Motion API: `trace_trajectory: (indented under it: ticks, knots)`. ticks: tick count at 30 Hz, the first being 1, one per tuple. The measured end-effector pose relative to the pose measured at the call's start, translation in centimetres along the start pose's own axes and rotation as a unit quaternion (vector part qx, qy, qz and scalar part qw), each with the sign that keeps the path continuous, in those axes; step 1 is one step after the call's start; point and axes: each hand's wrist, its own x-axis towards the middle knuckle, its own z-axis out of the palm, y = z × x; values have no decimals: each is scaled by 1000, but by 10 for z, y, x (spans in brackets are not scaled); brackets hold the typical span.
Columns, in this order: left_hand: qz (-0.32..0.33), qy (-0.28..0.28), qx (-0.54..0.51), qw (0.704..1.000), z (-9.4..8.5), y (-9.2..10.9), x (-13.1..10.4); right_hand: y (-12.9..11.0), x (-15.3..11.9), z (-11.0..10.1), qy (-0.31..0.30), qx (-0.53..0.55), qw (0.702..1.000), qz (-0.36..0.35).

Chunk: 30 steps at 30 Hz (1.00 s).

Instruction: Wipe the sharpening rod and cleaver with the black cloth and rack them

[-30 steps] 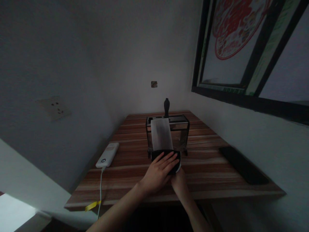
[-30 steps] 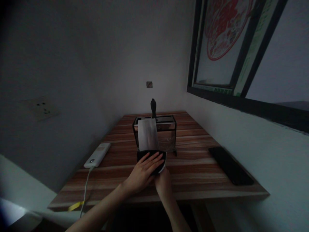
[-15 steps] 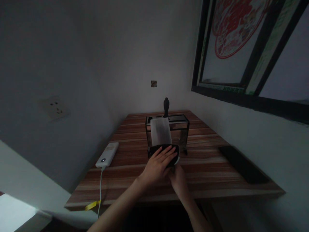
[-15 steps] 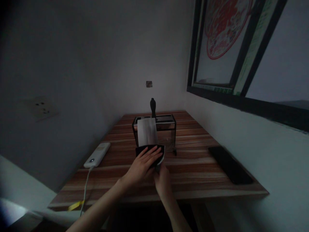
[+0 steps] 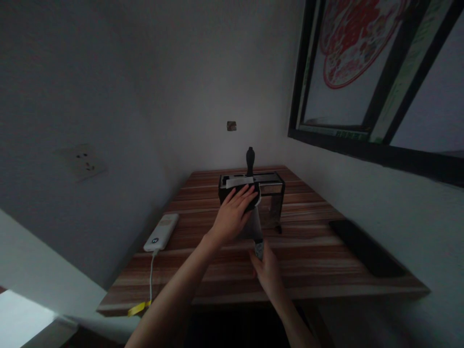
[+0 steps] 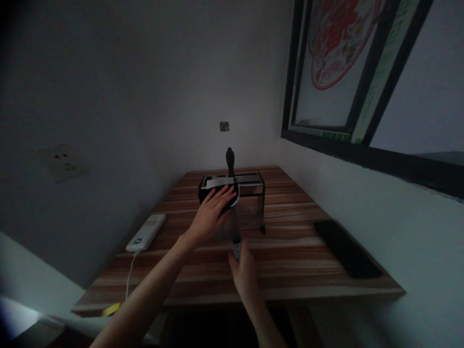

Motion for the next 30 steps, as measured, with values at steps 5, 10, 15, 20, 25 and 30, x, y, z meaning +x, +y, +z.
trace_trajectory:
  ticks: [5, 10, 15, 20, 25, 30]
  knots:
    - [-5, 21, 11, 1000, -5, -9, 16, 2, 2, 0, 32, -12, 999, -25]
    - [2, 24, 21, 999, -10, -13, 24, 1, 1, 0, 25, -3, 999, -24]
    - [-3, 29, 28, 999, -9, -14, 25, 1, 1, 1, 4, 4, 1000, -5]
    - [-4, 33, 24, 999, -7, -11, 22, 5, 1, 2, 28, 0, 999, -15]
    - [-5, 16, 15, 1000, -2, -4, 10, 5, 1, 3, 31, -10, 999, -27]
    - [1, -11, 1, 1000, 5, 7, -12, 1, 1, 2, 26, -8, 999, -26]
